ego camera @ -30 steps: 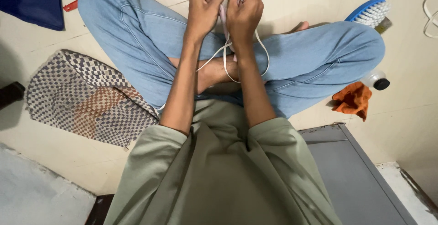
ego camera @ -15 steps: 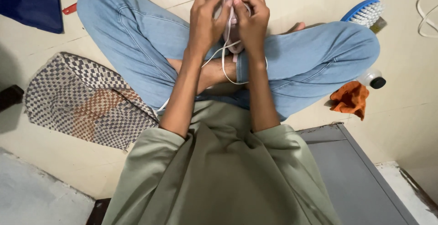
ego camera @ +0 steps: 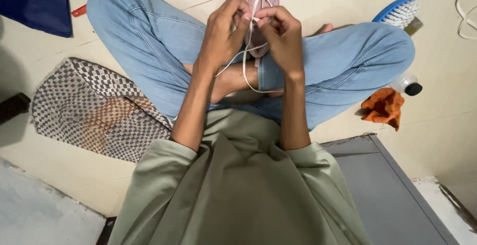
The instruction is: The person sits cross-legged on the floor and laces a pink sneaker. They thread the white laces through the eyelets, pull them tight, and tie a knot.
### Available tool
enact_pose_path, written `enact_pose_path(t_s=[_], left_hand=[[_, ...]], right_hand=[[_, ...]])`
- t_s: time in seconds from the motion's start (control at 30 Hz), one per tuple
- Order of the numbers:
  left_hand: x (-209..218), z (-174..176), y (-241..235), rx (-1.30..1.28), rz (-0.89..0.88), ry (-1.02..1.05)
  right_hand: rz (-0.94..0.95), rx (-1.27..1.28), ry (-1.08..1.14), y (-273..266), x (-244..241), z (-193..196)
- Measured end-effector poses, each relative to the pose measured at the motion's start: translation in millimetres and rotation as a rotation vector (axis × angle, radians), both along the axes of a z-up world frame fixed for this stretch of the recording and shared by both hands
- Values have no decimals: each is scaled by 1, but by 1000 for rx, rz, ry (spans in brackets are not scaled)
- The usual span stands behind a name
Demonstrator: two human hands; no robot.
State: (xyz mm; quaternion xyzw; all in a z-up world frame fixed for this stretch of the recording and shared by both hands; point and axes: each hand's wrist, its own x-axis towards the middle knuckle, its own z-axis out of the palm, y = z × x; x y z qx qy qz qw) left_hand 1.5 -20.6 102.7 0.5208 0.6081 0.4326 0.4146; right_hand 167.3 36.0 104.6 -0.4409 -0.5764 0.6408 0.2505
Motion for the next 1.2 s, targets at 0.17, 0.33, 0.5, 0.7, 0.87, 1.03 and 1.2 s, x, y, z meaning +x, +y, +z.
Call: enact_pose_path(t_s=[0.17, 0.33, 0.5, 0.7, 0.87, 1.03, 1.2], left_hand=[[1, 25, 1, -27, -40, -40], [2, 25, -2, -132, 20, -119], [0, 30, -1, -82, -17, -74], [3, 34, -1, -101, -68, -78], [13, 34, -3, -68, -70, 50], [19, 36, -6, -28, -126, 303], [16, 37, -9, -96, -129, 281]], right_hand=[[46, 53, -80, -1, -1, 11], [-26, 78, -52, -2, 2, 14], [-42, 61, -33, -4, 2, 23], [-65, 55, -54, -7, 5, 21], [-70, 54, -135, -4, 6, 23], [-25, -367, 25, -6, 12, 8], [22, -444, 101, -3, 16, 14]])
